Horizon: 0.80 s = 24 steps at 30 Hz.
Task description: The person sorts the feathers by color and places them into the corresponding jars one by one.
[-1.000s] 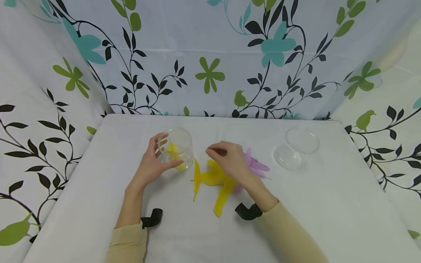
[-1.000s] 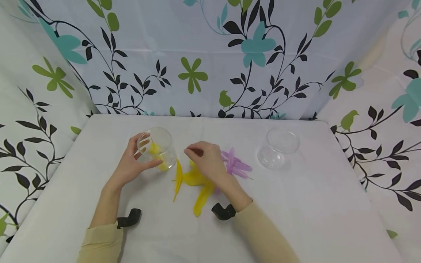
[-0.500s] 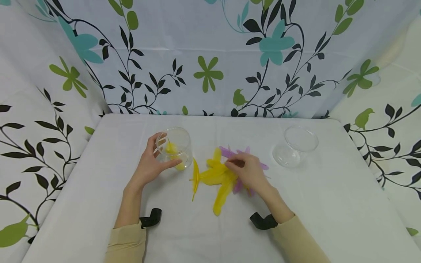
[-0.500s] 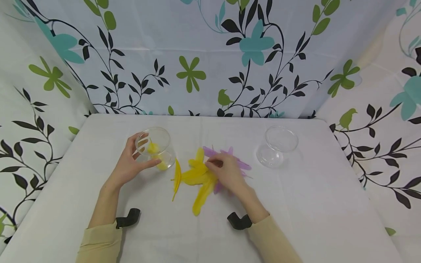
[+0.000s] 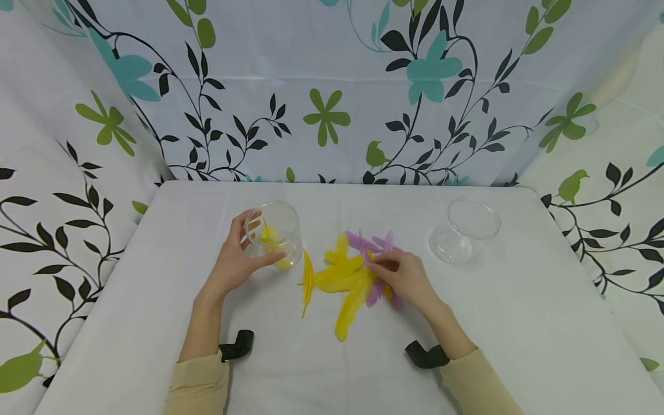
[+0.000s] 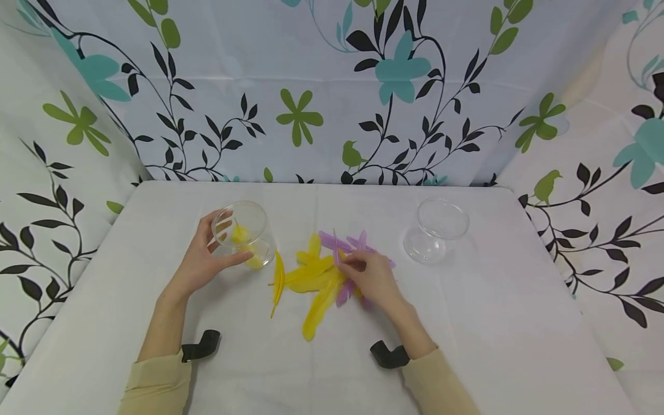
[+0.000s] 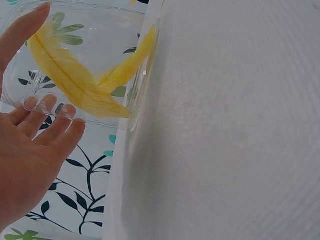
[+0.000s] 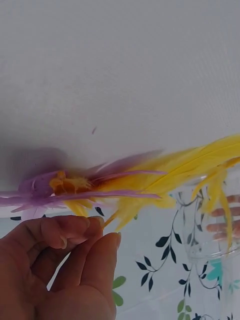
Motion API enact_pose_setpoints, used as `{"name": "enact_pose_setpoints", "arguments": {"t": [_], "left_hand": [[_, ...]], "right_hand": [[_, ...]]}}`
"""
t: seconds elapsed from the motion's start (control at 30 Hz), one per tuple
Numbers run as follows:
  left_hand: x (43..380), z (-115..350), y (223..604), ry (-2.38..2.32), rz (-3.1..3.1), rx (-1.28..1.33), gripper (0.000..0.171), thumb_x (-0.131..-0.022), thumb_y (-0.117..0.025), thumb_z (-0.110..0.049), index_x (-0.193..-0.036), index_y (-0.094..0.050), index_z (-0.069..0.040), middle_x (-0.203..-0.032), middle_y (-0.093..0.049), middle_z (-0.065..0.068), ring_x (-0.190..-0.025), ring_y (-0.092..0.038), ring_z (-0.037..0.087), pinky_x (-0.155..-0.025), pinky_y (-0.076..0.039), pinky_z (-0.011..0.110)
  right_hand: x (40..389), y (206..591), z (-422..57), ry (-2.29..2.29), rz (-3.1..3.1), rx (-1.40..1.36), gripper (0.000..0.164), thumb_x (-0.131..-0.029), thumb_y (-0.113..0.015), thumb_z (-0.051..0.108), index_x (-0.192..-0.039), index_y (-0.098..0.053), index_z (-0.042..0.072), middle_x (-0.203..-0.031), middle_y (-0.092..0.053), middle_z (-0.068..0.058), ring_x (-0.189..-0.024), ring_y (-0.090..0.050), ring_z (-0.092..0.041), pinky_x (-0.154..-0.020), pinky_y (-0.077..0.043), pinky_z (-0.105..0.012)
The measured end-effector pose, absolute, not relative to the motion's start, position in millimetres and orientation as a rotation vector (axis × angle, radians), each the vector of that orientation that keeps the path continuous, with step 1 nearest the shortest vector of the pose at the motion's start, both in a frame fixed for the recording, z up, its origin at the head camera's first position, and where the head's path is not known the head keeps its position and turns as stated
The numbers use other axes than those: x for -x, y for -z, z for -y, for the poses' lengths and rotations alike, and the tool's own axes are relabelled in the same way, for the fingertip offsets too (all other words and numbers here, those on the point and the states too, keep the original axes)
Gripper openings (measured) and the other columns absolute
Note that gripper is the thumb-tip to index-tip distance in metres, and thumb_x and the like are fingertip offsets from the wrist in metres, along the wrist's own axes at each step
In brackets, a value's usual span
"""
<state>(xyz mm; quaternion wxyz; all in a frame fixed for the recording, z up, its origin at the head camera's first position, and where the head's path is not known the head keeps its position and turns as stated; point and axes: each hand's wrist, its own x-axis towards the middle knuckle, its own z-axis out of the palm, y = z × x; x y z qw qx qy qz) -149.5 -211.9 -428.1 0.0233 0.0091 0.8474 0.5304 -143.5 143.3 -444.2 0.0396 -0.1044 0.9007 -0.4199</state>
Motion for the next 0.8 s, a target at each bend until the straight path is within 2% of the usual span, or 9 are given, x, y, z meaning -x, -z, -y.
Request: {"name": "enact_pose_setpoints", "arguments": {"t": [0.33,0.57,0.8], "left_hand": [[148.6,211.9,428.9,-1.641,-2.627,-0.025,0.109,-0.076,-0.088,-0.040,-0.157,-0.017,-0.026,-0.160,-0.031,0.004,-0.149,-0.029,0.032,-0.121,-0.027,0.054],[148.3,211.9,429.6,-1.653,-2.632,-0.044,0.108,-0.076,-0.088,-0.038,-0.158,-0.017,-0.026,-0.160,-0.031,0.004,-0.148,-0.028,0.030,-0.121,-0.026,0.054],[149.1,211.5,430.2,-1.652,-2.643,-0.053,0.107,-0.076,-0.088,-0.038,-0.157,-0.018,-0.026,-0.160,-0.031,0.003,-0.148,-0.028,0.030,-0.122,-0.026,0.053]], "right_hand": [[144.2,450.5,-145.5,1.278,-2.706,0.363,0.024,-0.092,-0.073,0.025,-0.109,-0.076,0.008,-0.094,-0.074,-0.002,-0.080,-0.064,-0.014,-0.075,-0.059,-0.024],[145.8,453.6,-146.8,1.292,-2.659,0.401,0.017,-0.094,-0.071,0.022,-0.104,-0.076,0.009,-0.089,-0.072,0.000,-0.077,-0.061,-0.013,-0.072,-0.056,-0.020],[143.9,444.5,-147.1,1.312,-2.600,0.404,0.016,-0.095,-0.069,0.023,-0.102,-0.075,0.009,-0.086,-0.071,0.000,-0.076,-0.060,-0.015,-0.070,-0.056,-0.021]]}}
